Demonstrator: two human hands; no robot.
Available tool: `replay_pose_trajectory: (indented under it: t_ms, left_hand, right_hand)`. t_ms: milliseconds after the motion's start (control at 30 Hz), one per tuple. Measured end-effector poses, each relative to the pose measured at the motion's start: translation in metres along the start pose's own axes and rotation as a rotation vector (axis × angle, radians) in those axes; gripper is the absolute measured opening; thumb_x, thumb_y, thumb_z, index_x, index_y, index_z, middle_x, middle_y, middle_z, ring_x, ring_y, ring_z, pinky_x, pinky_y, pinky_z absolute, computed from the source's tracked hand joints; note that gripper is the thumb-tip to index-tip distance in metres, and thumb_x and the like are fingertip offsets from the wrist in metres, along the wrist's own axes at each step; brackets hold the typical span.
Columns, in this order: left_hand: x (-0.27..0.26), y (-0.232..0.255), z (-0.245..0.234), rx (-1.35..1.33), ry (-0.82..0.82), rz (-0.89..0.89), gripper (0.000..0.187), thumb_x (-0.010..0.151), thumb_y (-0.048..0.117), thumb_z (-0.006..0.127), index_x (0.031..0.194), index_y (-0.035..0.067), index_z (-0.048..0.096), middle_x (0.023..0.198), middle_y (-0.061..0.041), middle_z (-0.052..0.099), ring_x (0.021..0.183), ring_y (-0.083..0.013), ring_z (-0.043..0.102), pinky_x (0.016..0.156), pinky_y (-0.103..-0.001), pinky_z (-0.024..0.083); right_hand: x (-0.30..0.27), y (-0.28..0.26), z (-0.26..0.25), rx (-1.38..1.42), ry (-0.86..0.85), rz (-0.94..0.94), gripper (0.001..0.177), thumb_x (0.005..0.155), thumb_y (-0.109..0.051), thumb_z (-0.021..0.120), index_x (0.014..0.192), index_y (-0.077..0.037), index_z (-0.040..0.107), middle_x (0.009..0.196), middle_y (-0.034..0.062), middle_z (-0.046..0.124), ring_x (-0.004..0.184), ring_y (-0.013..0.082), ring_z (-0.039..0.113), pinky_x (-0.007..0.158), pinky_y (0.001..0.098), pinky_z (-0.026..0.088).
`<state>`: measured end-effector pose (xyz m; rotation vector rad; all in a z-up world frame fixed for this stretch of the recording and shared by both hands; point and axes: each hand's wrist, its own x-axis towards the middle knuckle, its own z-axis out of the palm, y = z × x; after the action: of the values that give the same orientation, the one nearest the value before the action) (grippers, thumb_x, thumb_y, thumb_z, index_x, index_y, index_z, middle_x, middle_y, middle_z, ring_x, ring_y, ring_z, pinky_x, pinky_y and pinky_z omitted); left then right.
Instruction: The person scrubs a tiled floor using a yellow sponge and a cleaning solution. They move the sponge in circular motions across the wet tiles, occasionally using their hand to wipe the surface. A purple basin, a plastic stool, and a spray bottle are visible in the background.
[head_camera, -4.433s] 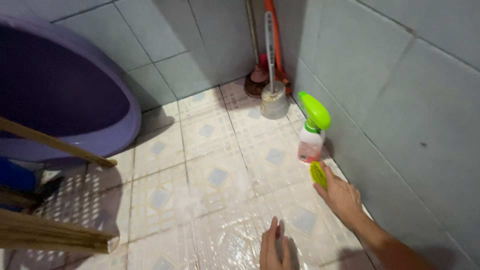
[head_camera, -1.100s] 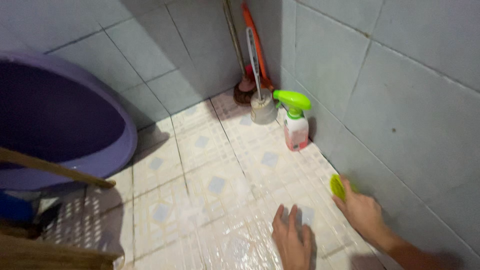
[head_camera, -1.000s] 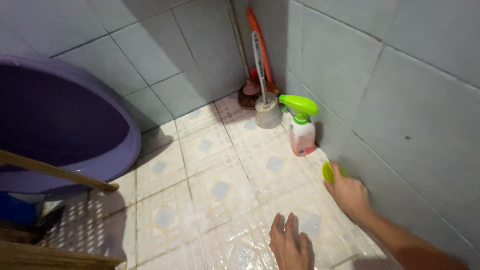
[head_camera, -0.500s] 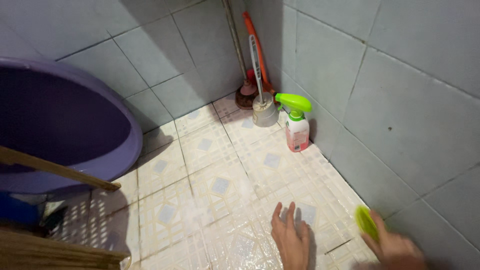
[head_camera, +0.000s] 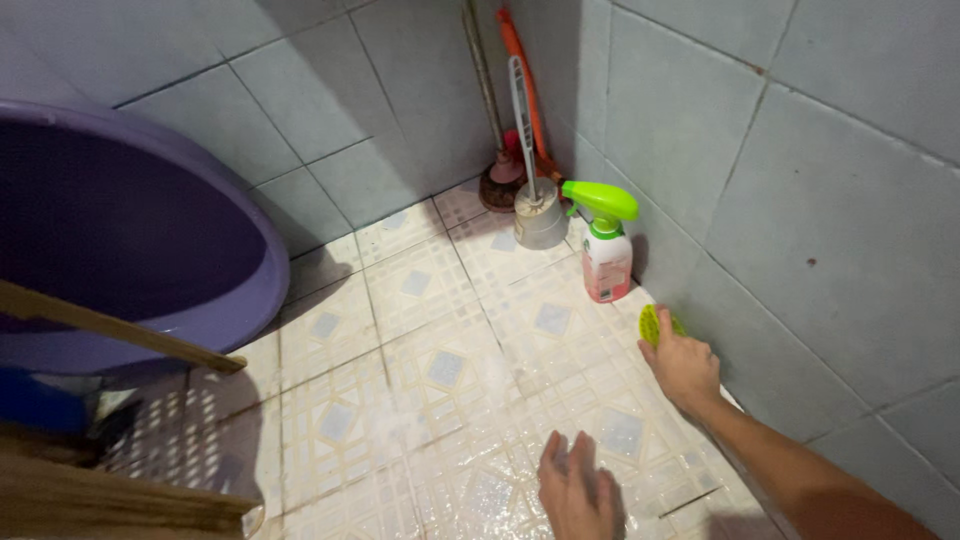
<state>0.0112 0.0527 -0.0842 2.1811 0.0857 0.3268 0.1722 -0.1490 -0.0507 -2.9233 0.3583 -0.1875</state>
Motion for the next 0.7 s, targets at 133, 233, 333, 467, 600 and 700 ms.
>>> replay_pose_trajectory:
  t_ms: [133,233,333,467,600,700]
  left_hand:
    - [-0.009,-0.037,-0.009,0.041,0.116,-0.005,0.057,0.076,0.015,0.075,0.133,0.011,0.066,0.145,-0.028,0.044,0.131,-0.0457,0.048,0.105,-0.057,0.040]
    - [-0.029,-0.047,-0.011,0.043,0.204,0.024,0.059,0.075,0.016,0.074,0.133,0.010,0.066,0.142,-0.029,0.047,0.129,-0.0464,0.050,0.103,-0.056,0.043]
    - [-0.044,-0.044,-0.018,-0.023,0.349,0.002,0.059,0.073,0.016,0.068,0.132,0.009,0.066,0.140,-0.030,0.051,0.127,-0.0463,0.055,0.101,-0.054,0.049]
    - [-0.049,-0.053,-0.036,0.112,0.391,0.005,0.063,0.065,0.015,0.064,0.128,0.011,0.068,0.138,-0.029,0.055,0.122,-0.0446,0.060,0.100,-0.056,0.049]
    - [-0.045,-0.064,-0.045,0.185,0.334,0.071,0.062,0.067,0.021,0.069,0.128,0.009,0.067,0.137,-0.033,0.051,0.121,-0.0475,0.056,0.098,-0.057,0.048]
    - [-0.045,-0.076,-0.049,0.204,0.269,0.040,0.060,0.073,0.025,0.072,0.131,0.011,0.066,0.140,-0.033,0.050,0.125,-0.0489,0.053,0.096,-0.057,0.049]
  right_hand:
    - [-0.025,-0.031,0.022,0.157,-0.088,-0.091,0.073,0.090,-0.044,0.064,0.153,-0.020,0.036,0.075,0.0179,0.073,0.065,0.0393,0.071,0.060,0.0544,0.057]
    - [-0.073,-0.087,0.033,0.362,-0.138,-0.289,0.073,0.088,-0.038,0.066,0.152,-0.021,0.036,0.075,0.0176,0.072,0.065,0.0399,0.071,0.058,0.0565,0.055]
    - [-0.108,-0.141,0.025,0.272,-0.420,-0.337,0.069,0.093,-0.039,0.063,0.154,-0.026,0.033,0.080,0.0177,0.072,0.071,0.0407,0.070,0.063,0.0557,0.056]
    - [-0.086,-0.132,0.027,0.221,-0.365,-0.410,0.074,0.092,-0.044,0.063,0.156,-0.026,0.029,0.083,0.0180,0.073,0.076,0.0388,0.072,0.068,0.0543,0.057]
    - [-0.029,-0.046,0.013,0.186,-0.269,-0.187,0.072,0.092,-0.044,0.063,0.155,-0.024,0.032,0.086,0.0166,0.075,0.079,0.0373,0.074,0.071,0.0531,0.058]
    - [-0.013,-0.010,-0.011,0.099,-0.201,-0.022,0.067,0.092,-0.046,0.064,0.150,-0.025,0.037,0.092,0.0177,0.074,0.087,0.0398,0.072,0.074,0.0535,0.058]
